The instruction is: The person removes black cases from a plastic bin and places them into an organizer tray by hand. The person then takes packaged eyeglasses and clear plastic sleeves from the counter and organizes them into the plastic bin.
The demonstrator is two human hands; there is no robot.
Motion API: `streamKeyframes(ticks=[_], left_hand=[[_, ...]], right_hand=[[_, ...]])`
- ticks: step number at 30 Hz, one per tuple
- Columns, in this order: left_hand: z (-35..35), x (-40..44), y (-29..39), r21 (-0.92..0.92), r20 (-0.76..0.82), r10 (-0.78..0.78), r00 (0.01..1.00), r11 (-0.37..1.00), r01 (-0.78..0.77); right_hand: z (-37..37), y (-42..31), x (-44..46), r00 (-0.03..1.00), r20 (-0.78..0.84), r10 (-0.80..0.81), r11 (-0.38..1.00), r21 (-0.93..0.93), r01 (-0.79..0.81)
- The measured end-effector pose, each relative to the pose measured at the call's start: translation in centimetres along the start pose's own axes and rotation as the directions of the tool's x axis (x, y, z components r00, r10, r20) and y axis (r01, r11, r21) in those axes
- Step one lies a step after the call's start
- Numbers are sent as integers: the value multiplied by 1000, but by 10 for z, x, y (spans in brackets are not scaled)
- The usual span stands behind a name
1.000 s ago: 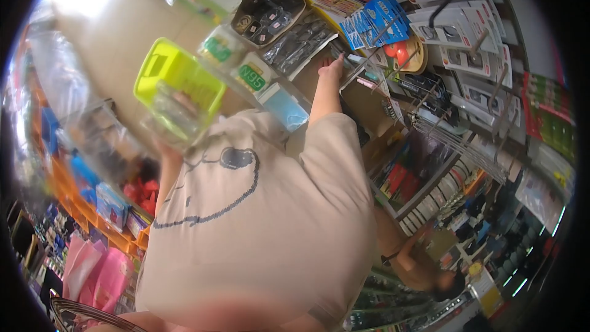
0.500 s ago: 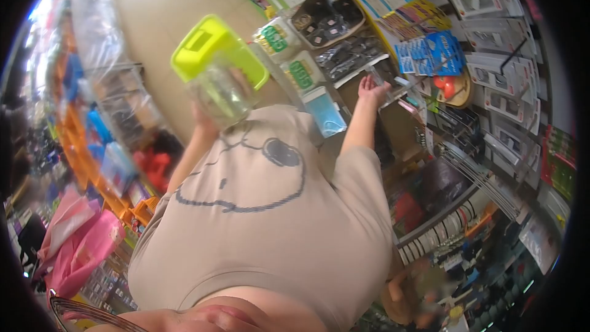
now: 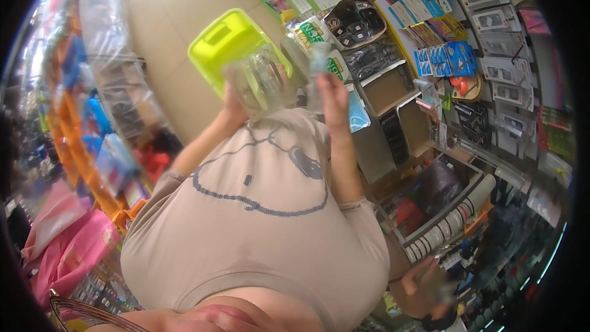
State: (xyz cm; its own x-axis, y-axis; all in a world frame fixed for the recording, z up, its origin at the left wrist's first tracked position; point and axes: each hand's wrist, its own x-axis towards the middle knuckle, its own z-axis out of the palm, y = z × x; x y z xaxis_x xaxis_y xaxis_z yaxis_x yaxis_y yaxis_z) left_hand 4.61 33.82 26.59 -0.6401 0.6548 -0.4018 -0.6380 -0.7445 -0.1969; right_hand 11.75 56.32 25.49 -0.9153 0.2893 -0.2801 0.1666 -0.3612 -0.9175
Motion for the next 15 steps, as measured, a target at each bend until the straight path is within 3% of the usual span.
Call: streamKeyframes(ticks=[3, 7, 9, 12, 15], left_hand=[[-32, -4, 20, 335, 121, 49, 991, 938, -87], [-35, -25, 27, 348, 3, 48, 999, 936, -46], [-36, -32, 30, 339, -95, 58, 994, 940, -23], [-45, -38, 35, 366, -24, 82, 996, 928, -67], [-39, -46, 35, 333, -75, 34, 997, 943, -7]], right_hand=[[75, -27, -32, 984, 173, -41, 948, -306, 93], [137, -34, -55, 909, 319, -268, 575, -704, 417], [150, -16, -60, 875, 366, -317, 389, -791, 472], [156, -1, -70, 850, 403, -339, 275, -822, 499], [155, -1, -76, 858, 396, -327, 330, -803, 496]])
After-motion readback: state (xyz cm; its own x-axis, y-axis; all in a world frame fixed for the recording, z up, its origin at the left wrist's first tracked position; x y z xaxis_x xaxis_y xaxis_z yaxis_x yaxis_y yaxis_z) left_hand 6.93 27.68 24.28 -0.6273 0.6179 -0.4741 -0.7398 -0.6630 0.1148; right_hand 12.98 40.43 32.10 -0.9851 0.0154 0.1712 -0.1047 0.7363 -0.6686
